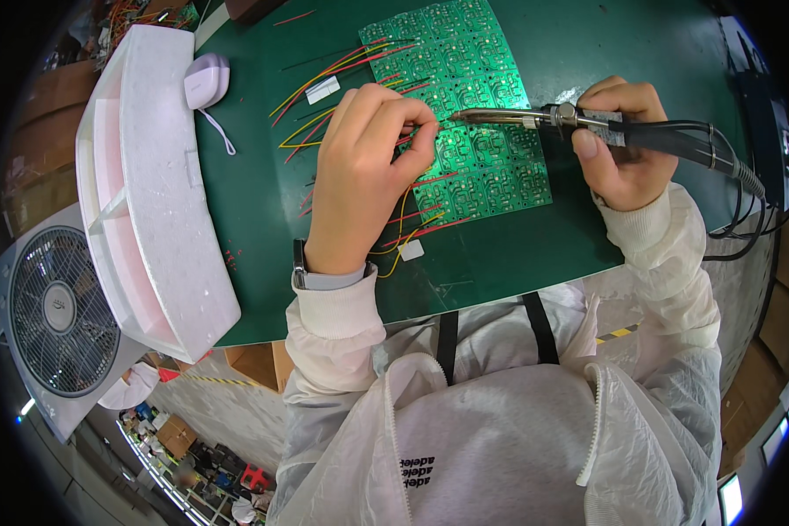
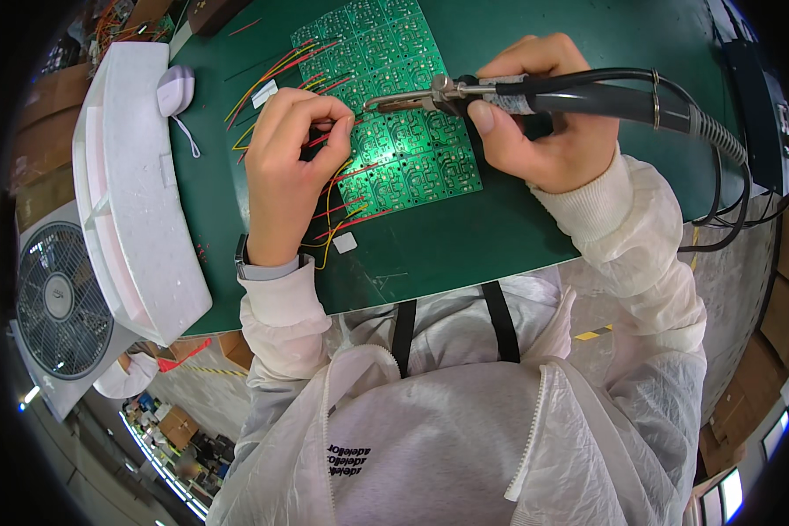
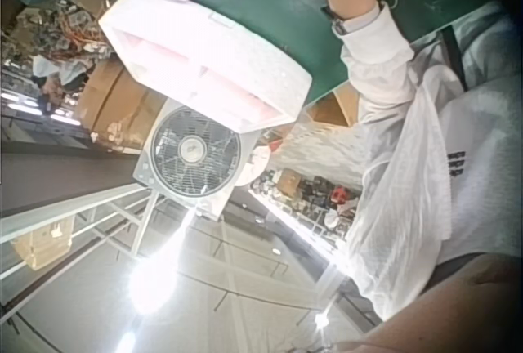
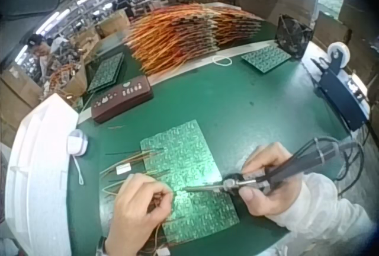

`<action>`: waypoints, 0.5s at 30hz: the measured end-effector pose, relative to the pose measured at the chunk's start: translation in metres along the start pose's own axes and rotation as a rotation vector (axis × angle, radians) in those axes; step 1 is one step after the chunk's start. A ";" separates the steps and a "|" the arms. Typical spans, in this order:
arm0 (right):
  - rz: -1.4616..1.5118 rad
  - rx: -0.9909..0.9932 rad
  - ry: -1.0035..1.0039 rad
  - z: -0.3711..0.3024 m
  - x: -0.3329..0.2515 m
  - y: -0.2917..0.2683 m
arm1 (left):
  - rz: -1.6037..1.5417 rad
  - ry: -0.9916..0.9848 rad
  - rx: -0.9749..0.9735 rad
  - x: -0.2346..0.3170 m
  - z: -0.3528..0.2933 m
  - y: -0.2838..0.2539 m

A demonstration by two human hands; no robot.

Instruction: The person takes wires from a container and solders them onto a circuit board using a soldering iron.

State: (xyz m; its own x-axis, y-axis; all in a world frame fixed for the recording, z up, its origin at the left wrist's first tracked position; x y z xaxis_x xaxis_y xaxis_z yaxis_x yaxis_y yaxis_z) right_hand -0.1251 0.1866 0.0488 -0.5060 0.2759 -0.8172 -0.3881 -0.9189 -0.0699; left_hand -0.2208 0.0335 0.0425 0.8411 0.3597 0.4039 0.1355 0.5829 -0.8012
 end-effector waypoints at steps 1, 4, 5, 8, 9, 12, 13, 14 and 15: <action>0.004 -0.008 0.004 0.000 0.000 0.001 | -0.022 -0.012 -0.003 -0.001 0.000 0.000; -0.003 -0.001 0.031 0.002 0.002 0.000 | -0.027 -0.024 -0.003 -0.002 0.000 -0.001; -0.003 0.002 0.036 0.002 0.003 0.000 | -0.008 -0.020 -0.003 -0.001 0.000 -0.001; -0.001 0.003 0.051 0.003 0.003 0.000 | -0.034 -0.028 -0.005 -0.002 0.000 -0.001; -0.004 0.009 0.056 0.004 0.003 -0.001 | -0.022 -0.019 -0.001 -0.001 0.000 -0.001; -0.024 -0.002 0.032 0.006 0.001 0.000 | -0.009 -0.005 0.009 0.001 0.000 -0.001; -0.019 -0.012 0.033 0.006 0.001 0.001 | -0.019 -0.006 0.015 0.001 0.000 -0.002; -0.021 -0.017 0.042 0.007 0.001 0.001 | -0.005 0.000 0.015 0.001 0.000 -0.002; -0.025 -0.014 0.053 0.007 0.002 0.001 | 0.004 0.002 0.018 0.002 0.000 -0.002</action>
State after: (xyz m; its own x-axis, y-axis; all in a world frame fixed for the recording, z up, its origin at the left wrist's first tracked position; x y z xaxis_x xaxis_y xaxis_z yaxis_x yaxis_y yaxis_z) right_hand -0.1314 0.1881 0.0511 -0.4547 0.2839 -0.8442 -0.3888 -0.9160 -0.0987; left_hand -0.2195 0.0328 0.0445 0.8428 0.3603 0.3999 0.1228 0.5947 -0.7945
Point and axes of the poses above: each hand's wrist, its own z-axis towards the middle knuckle, its own y-axis out of the palm, x = y × z, the point moved 10 cm from there along z, towards the middle knuckle, and after that the axes turned 11 degrees about z, right-handed, at the moved point
